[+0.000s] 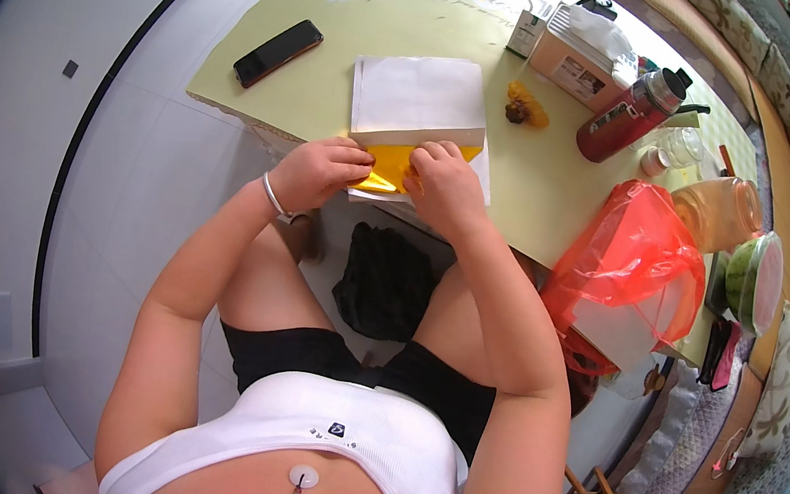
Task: The person sits on the floor and folds a sheet of white paper with a gold foil center into a triangular shape. They repeatedly fold the paper, crease the edges, and place the finished items on the table.
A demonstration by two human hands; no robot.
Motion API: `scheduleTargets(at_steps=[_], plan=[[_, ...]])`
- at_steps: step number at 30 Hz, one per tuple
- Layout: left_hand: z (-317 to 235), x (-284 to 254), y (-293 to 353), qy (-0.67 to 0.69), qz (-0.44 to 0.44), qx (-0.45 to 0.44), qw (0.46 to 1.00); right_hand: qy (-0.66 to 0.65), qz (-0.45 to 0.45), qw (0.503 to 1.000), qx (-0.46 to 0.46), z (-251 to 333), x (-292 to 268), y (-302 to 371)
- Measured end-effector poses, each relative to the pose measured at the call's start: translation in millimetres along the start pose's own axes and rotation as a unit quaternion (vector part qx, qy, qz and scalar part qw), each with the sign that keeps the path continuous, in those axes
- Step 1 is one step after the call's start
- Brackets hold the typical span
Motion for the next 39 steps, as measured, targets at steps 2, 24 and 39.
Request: scheduleTargets(at_steps=[2, 24, 39], plan=[[9, -3, 5, 0.045, -0.012, -0.026, 0.999, -0.014, -0.001, 1.0, -0.021, -6, 0, 0], [-11, 6, -19, -0.047, -0.075, -0.069, 0.994, -0.106, 0.006, 0.994, -0.014, 8, -7, 5], [32, 5, 1, 0.002, -0.18, -0.225, 0.958, -0.119, -0.111, 0.984, 0.073, -11, 13, 14]])
Point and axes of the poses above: each hand's wrist, its own y-axis away from the middle knuckle, its own x-axis out of the palm, z = x × y, the point moved 9 cm from there along -y, towards the middle knuckle, and after that the axes turned 12 degrees about x, right-handed, at the moved point
